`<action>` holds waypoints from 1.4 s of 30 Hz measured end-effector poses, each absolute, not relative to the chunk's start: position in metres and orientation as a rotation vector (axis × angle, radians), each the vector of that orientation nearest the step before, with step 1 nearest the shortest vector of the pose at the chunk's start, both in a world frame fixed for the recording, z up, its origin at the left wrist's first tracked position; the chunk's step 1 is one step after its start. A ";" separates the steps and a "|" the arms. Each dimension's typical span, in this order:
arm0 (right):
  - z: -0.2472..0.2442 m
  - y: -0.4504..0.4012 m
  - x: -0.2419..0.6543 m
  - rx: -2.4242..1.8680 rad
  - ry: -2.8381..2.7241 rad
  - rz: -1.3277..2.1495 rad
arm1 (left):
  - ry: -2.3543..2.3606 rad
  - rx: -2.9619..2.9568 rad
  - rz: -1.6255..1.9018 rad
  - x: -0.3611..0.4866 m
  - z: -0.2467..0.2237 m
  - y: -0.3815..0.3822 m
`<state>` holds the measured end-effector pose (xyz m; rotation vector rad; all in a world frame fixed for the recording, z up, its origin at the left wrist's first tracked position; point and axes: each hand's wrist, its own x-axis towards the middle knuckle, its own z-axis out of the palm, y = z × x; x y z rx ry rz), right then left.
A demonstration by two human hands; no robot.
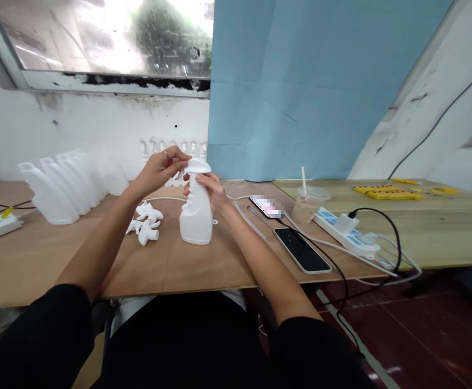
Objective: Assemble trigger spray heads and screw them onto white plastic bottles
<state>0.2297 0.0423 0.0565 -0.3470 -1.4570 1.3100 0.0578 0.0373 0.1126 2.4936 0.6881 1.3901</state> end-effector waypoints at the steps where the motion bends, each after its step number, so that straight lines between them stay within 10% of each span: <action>1: 0.056 0.043 0.230 -0.351 -1.449 1.320 | 0.690 2.493 1.398 0.058 0.112 0.038; 32: 0.066 0.044 0.231 -0.365 -1.756 1.356 | 0.806 2.364 1.563 0.035 0.122 0.051; 42: 0.068 0.039 0.231 -0.411 -1.757 1.357 | 0.970 2.524 0.064 0.024 0.109 0.051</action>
